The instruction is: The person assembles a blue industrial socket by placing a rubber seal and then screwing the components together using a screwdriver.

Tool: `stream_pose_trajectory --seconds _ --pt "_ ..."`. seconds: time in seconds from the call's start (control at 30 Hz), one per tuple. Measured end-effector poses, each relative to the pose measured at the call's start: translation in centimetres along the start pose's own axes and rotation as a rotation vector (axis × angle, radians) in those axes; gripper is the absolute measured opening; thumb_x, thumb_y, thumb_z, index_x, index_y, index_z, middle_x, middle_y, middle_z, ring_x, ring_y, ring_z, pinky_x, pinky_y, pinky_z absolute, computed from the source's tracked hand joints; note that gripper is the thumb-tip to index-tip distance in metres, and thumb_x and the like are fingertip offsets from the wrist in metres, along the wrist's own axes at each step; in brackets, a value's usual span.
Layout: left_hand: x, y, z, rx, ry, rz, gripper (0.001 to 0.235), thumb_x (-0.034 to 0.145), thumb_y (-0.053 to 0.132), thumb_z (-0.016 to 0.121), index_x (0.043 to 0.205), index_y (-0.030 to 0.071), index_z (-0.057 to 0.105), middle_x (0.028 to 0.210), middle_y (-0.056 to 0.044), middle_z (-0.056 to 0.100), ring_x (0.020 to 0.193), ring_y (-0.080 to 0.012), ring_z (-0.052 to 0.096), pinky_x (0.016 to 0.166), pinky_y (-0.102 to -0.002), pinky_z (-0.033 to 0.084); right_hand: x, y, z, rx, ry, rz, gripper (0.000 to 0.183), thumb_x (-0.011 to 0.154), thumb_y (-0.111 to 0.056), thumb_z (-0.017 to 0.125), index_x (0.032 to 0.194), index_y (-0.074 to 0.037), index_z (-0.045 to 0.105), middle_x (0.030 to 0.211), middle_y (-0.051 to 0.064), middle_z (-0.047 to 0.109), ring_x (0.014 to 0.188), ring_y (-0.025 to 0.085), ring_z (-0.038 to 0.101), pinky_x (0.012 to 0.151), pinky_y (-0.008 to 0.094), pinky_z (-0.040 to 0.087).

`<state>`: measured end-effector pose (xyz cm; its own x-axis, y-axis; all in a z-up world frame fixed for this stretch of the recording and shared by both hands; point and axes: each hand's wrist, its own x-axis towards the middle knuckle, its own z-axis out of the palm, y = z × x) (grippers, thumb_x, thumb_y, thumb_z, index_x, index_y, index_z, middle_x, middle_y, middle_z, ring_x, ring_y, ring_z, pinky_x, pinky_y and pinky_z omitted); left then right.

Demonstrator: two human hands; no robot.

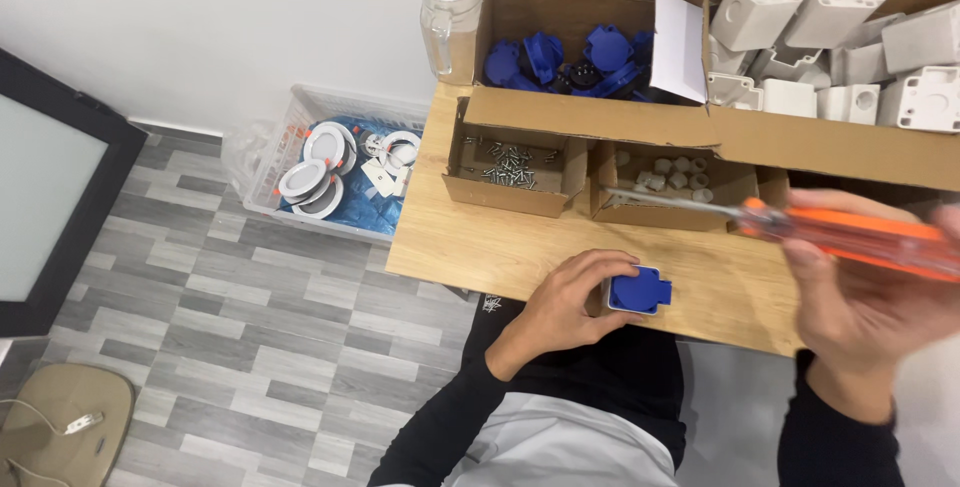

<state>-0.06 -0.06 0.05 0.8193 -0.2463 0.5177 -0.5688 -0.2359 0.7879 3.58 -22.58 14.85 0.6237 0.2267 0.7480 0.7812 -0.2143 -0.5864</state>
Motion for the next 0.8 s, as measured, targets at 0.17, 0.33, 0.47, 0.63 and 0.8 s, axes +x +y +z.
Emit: stream_pose_trajectory --seconds 0.17,0.33,0.47,0.63,0.8 --pt "-0.1 -0.2 0.3 0.037 -0.010 -0.008 0.054 0.096 0.030 0.086 0.141 0.013 0.061 0.144 -0.009 0.069 0.132 -0.0292 0.069 0.112 -0.043 0.056 0.8 4.9 2.7 -0.309 -0.052 -0.205 0.044 0.111 -0.001 0.077 0.147 0.006 0.053 0.145 0.023 0.049 0.124 0.038 0.065 0.108 0.049 0.054" --pt "0.3 0.1 0.2 0.002 0.051 -0.014 0.058 0.087 0.023 0.092 0.139 0.017 0.068 0.136 -0.004 0.072 0.126 -0.0297 0.073 0.103 -0.045 0.059 2.8 6.1 8.3 -0.046 -0.056 -0.130 0.052 0.097 0.011 0.085 0.131 0.010 0.046 0.112 0.030 0.079 0.093 0.048 0.080 0.080 0.050 0.062" --pt "0.6 0.1 0.1 -0.007 0.040 -0.030 0.059 0.086 0.023 0.092 0.139 0.016 0.068 0.136 -0.005 0.072 0.127 -0.0312 0.073 0.104 -0.046 0.059 3.0 7.2 10.4 -0.132 -0.059 -0.206 0.053 0.095 0.006 0.088 0.136 0.009 0.054 0.113 0.023 0.082 0.095 0.041 0.082 0.081 0.045 0.064" --pt "0.9 0.6 -0.2 -0.004 0.035 -0.047 0.058 0.087 0.024 0.092 0.138 0.015 0.068 0.135 -0.007 0.073 0.126 -0.0322 0.074 0.104 -0.047 0.060 2.4 9.2 10.9 -0.158 -0.102 -0.243 0.054 0.097 0.004 0.085 0.140 0.008 0.054 0.115 0.021 0.081 0.099 0.039 0.081 0.085 0.047 0.065" --pt "0.9 0.7 -0.3 -0.006 0.029 -0.060 0.059 0.086 0.024 0.092 0.139 0.015 0.067 0.136 -0.007 0.073 0.128 -0.0317 0.073 0.106 -0.047 0.059 2.3 9.6 10.7 -0.172 -0.112 -0.248 0.053 0.099 0.004 0.083 0.144 0.007 0.055 0.116 0.021 0.081 0.100 0.040 0.081 0.083 0.047 0.066"
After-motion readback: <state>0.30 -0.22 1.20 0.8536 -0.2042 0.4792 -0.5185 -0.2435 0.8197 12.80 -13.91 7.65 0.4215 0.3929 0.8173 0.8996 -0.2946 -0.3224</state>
